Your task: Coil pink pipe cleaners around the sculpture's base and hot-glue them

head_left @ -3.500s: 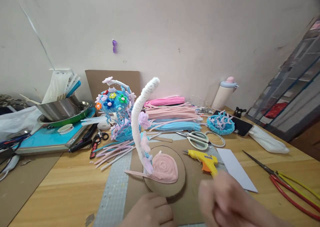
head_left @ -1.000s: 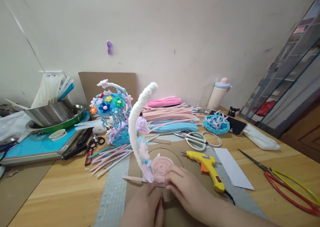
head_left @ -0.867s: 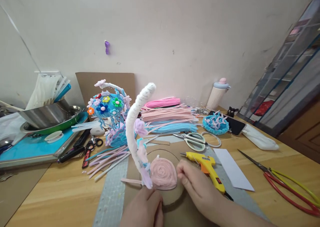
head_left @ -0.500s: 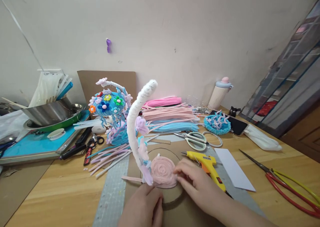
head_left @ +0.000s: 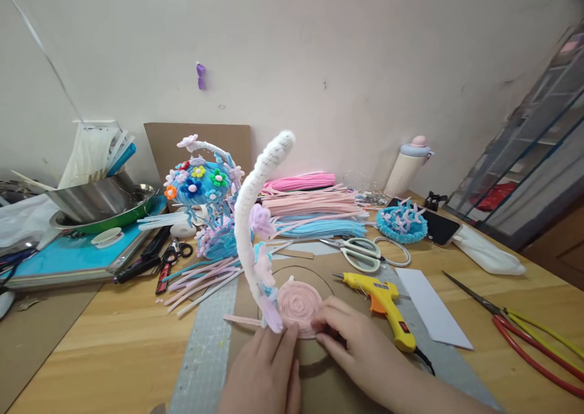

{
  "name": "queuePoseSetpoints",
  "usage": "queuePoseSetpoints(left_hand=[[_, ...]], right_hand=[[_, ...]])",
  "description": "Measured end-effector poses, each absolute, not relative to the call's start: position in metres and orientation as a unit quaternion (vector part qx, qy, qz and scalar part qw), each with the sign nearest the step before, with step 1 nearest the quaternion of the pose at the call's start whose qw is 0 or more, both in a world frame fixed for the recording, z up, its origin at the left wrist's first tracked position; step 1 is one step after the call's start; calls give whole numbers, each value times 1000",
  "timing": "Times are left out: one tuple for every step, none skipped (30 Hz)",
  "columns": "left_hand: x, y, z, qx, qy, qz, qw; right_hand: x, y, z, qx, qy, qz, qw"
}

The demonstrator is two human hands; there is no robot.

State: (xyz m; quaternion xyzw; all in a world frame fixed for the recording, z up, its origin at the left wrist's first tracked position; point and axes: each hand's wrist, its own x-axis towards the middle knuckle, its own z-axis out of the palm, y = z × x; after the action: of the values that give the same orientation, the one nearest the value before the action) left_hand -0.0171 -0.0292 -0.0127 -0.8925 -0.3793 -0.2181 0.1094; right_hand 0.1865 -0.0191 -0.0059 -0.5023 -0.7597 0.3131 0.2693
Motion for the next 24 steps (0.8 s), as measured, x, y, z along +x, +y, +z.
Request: queuePoseSetpoints(left_hand=[[-17, -29, -13, -895, -369, -216, 130], [-17, -28, -14, -897, -359, -213, 146], [-18, -28, -15, -899, -350, -212, 157], [-18, -27, -15, -900, -343, -212, 164], [-19, -27, -16, -901, -340, -213, 168], [-19, -26, -17, -901, -338, -214, 166], [-20, -25, -19, -902, -338, -214, 161], [-20, -25, -20, -903, -339, -213, 154], [-21, -24, -21, -905, -340, -210, 146], [-21, -24, -23, -907, -341, -207, 137], [-21, -23, -24, -908, -342, -202, 130], [-22, -23, -26, -910, -343, -196, 123], [-22, -23, -27, -912, -344, -189, 120], [-23, -23, -28, -914, -344, -183, 118], [-23, -24, -30, -915, -344, -177, 117], [-24, -24, -31, -916, -343, -173, 118], [-25, -24, -32, -916, -343, -170, 119], [-25, -24, -33, -916, -344, -168, 120], [-25, -24, -33, -916, -344, -167, 121], [-25, -24, -34, -916, -344, -167, 122], [-25, -23, -35, -916, -344, -167, 122], [-25, -23, -36, -916, -343, -169, 124], [-25, -22, -37, -915, -343, -170, 125], [-25, -21, -37, -915, -343, -171, 128]], right_hand=[[186, -19, -6, -500, -761, 312, 270], [186, -19, -6, -500, -762, 310, 271], [186, -19, -5, -500, -763, 309, 271], [186, -18, -5, -501, -762, 308, 270], [186, -18, -5, -502, -761, 308, 270], [186, -18, -4, -504, -760, 309, 270], [185, -18, -4, -507, -758, 310, 270], [185, -18, -3, -508, -757, 311, 270], [185, -18, -3, -508, -756, 312, 271], [185, -17, -3, -508, -755, 313, 273], [185, -17, -3, -505, -755, 314, 276], [185, -17, -3, -502, -755, 316, 280], [185, -17, -3, -497, -755, 318, 285], [185, -17, -3, -495, -754, 319, 291], [186, -16, -3, -493, -753, 321, 295], [186, -16, -3, -492, -752, 322, 297], [186, -16, -3, -492, -752, 323, 297], [185, -16, -2, -495, -750, 324, 296], [185, -17, -2, -498, -749, 324, 294], [185, -17, -2, -502, -747, 324, 292], [184, -17, -2, -507, -744, 324, 290], [183, -18, -2, -513, -741, 323, 289], [182, -18, -2, -517, -739, 322, 288], [182, -18, -2, -520, -738, 320, 287]])
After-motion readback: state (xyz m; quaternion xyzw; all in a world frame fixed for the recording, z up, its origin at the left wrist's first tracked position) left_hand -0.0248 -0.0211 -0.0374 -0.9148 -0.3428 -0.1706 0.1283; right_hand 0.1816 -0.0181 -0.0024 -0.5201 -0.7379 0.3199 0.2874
